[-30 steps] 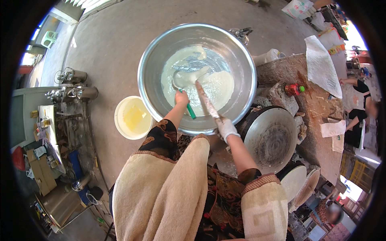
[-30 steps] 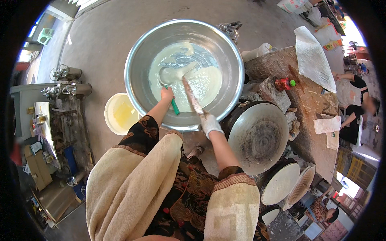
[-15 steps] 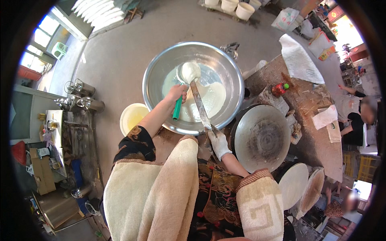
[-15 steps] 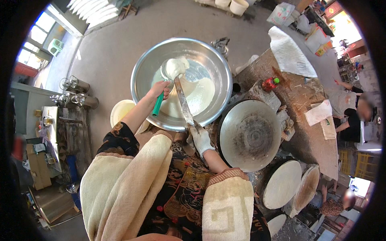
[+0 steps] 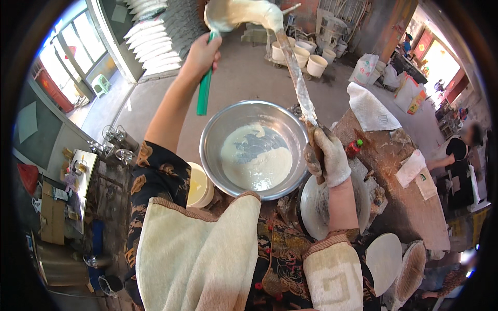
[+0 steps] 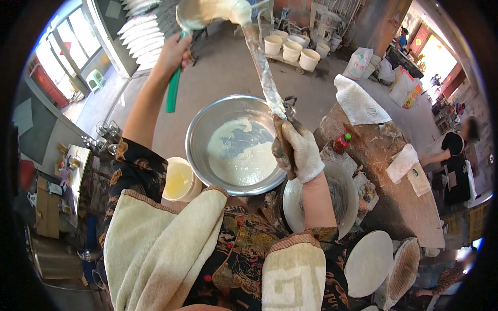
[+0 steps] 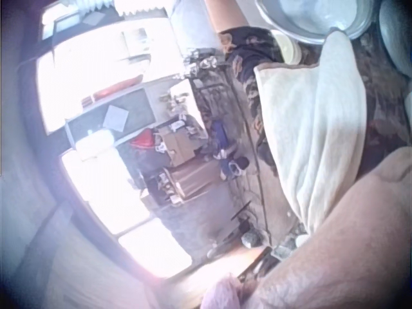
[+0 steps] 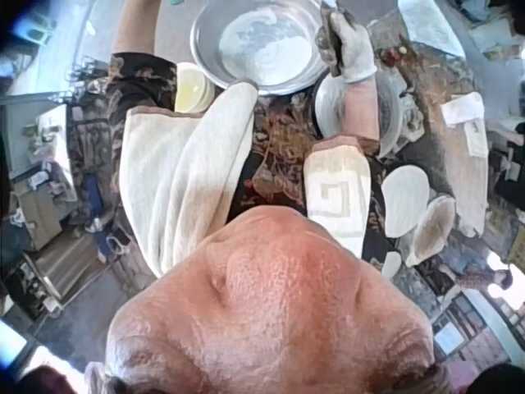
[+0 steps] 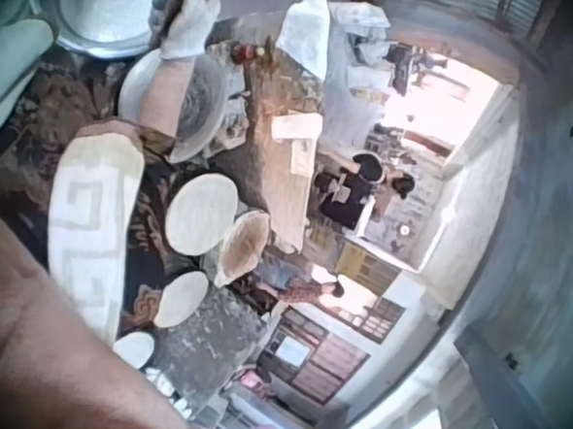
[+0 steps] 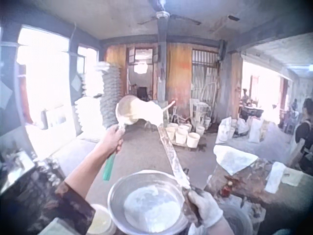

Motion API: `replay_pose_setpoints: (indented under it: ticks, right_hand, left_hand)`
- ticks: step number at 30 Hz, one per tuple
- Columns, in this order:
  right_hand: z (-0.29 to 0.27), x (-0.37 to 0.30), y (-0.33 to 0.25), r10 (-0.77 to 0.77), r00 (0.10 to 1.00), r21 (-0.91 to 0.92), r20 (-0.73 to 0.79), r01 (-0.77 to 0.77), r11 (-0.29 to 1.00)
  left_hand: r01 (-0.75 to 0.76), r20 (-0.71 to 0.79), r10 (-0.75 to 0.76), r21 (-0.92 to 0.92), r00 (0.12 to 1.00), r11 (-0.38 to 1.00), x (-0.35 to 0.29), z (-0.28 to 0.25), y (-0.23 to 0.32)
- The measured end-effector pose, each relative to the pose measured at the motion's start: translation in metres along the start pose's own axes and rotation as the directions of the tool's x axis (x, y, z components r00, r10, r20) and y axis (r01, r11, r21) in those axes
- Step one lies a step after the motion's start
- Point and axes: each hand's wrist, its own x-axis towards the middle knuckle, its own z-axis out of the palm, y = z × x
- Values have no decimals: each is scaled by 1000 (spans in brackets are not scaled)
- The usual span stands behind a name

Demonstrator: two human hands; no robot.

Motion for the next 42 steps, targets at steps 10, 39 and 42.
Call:
replay_pose_setpoints:
  ticks: [10,39,42]
  right_hand:
    - [-68,-13,132,403,894,-116,-195,-429,896]
    - [-106,-160,172,-274,807,-835,-523,-421,354]
    - [-105,-248,192,-338,639,-723,-691,-629,287]
  left_hand:
    - [802,597,-554,-539,580,259,-53,68,-166]
    - [979,824,-529,-183,204,94,-121,156,-173]
    - [962,863,-436,-184,255,200,-124,187,-134]
